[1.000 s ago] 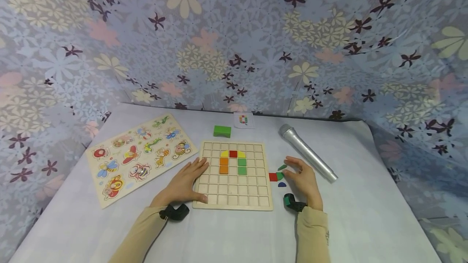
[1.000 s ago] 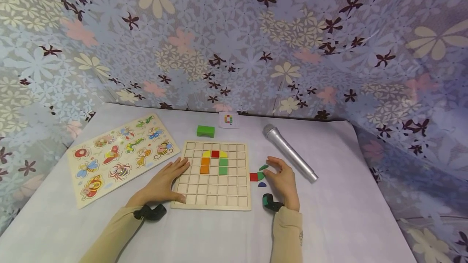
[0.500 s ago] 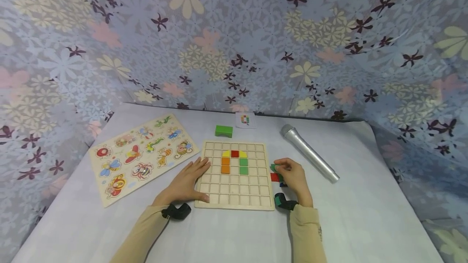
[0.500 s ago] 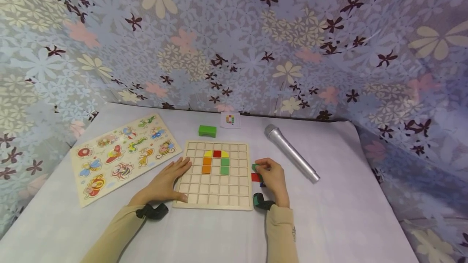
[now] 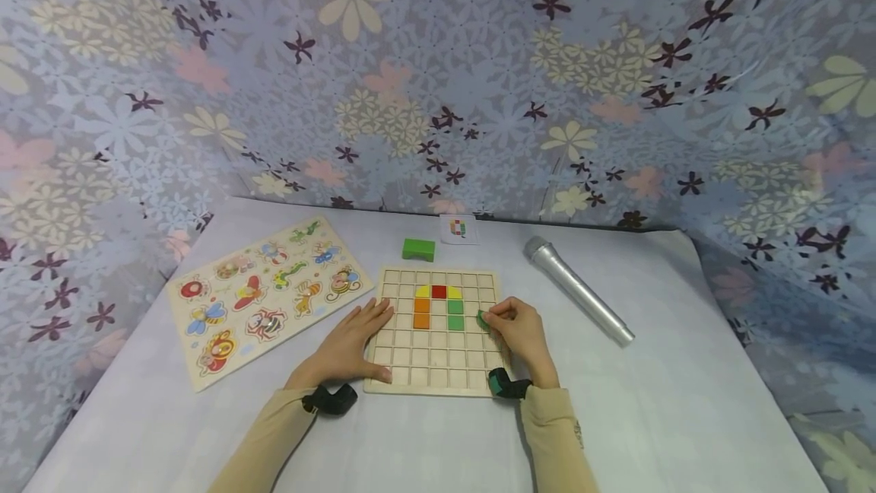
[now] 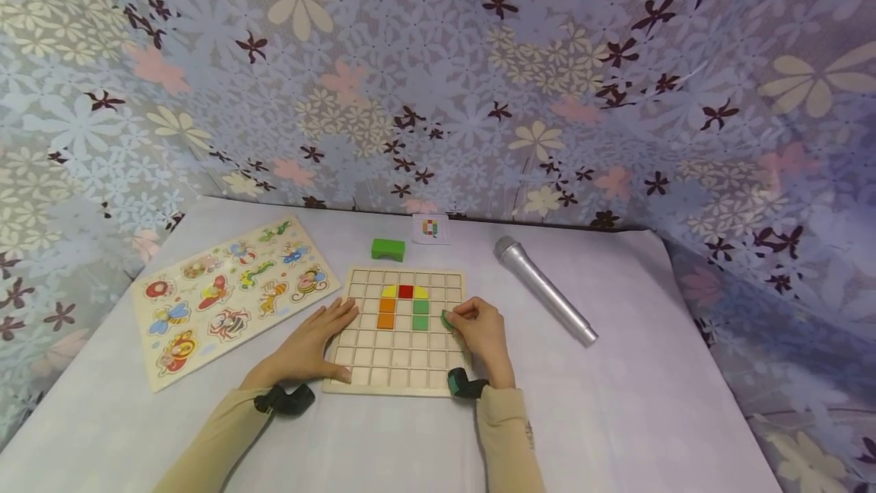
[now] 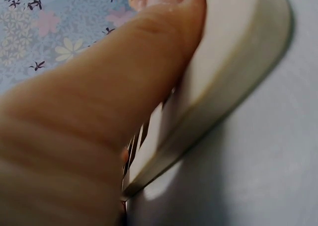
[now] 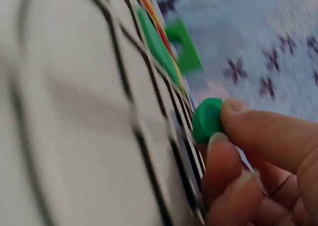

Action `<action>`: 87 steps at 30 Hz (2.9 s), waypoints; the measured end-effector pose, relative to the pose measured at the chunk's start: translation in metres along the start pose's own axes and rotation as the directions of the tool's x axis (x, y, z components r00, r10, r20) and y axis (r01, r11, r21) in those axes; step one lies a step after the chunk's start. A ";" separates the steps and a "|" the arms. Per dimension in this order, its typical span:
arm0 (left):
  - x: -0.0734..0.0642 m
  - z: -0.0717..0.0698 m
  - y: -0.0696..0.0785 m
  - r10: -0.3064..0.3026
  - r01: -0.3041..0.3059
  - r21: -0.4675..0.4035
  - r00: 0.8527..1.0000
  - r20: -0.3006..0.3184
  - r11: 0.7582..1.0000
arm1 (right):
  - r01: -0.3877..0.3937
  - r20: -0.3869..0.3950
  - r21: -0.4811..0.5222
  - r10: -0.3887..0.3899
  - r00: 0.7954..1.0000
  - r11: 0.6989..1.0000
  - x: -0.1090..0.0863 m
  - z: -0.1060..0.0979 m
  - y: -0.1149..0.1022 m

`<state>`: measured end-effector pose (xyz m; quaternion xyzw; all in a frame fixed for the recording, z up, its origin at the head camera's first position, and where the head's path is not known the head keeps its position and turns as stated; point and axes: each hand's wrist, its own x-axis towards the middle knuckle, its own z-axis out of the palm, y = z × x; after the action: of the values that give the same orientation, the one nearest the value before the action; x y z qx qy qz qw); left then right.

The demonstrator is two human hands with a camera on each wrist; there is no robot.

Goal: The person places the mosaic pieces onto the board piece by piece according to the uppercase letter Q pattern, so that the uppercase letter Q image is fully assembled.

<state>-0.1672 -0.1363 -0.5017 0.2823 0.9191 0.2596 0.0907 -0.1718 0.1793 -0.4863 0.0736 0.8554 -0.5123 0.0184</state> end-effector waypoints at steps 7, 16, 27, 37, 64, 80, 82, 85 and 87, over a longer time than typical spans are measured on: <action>-0.001 0.002 -0.002 0.016 -0.015 0.011 1.000 -0.024 1.000 | 0.097 0.094 0.005 -0.097 0.991 0.995 -0.010 0.041 -0.019; -0.002 -0.002 0.001 0.003 -0.003 0.000 1.000 -0.004 1.000 | 0.220 0.126 -0.084 -0.209 0.970 0.972 -0.020 0.066 -0.033; -0.001 0.000 -0.001 0.004 -0.004 0.002 1.000 -0.006 1.000 | 0.232 0.142 -0.105 -0.216 0.966 0.967 -0.020 0.079 -0.032; -0.002 -0.002 0.001 0.021 -0.020 0.027 0.999 -0.032 0.999 | 0.306 0.146 -0.217 -0.279 0.949 0.927 -0.021 0.079 -0.035; -0.003 -0.002 0.001 0.015 -0.015 0.011 1.000 -0.020 1.000 | -0.090 0.157 -0.048 0.096 0.983 0.995 -0.010 -0.074 0.028; -0.003 -0.002 0.002 0.012 -0.012 -0.003 1.000 -0.017 1.000 | -0.025 0.126 -0.126 0.041 0.991 0.992 -0.002 -0.051 0.027; -0.003 -0.003 0.003 0.013 -0.013 -0.009 1.000 -0.018 1.000 | -0.019 0.115 -0.134 0.034 0.993 0.991 -0.002 -0.050 0.027; -0.003 -0.003 0.003 0.013 -0.014 -0.013 1.000 -0.019 1.000 | -0.027 0.110 -0.142 0.043 0.993 0.990 -0.001 -0.050 0.028; -0.003 -0.003 0.003 0.014 -0.014 -0.013 1.000 -0.019 1.000 | -0.041 0.109 -0.142 0.056 0.992 0.989 -0.001 -0.050 0.028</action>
<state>-0.1646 -0.1370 -0.4979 0.2856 0.9163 0.2686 0.0820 -0.1643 0.2366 -0.4868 0.0640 0.8847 -0.4539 0.0843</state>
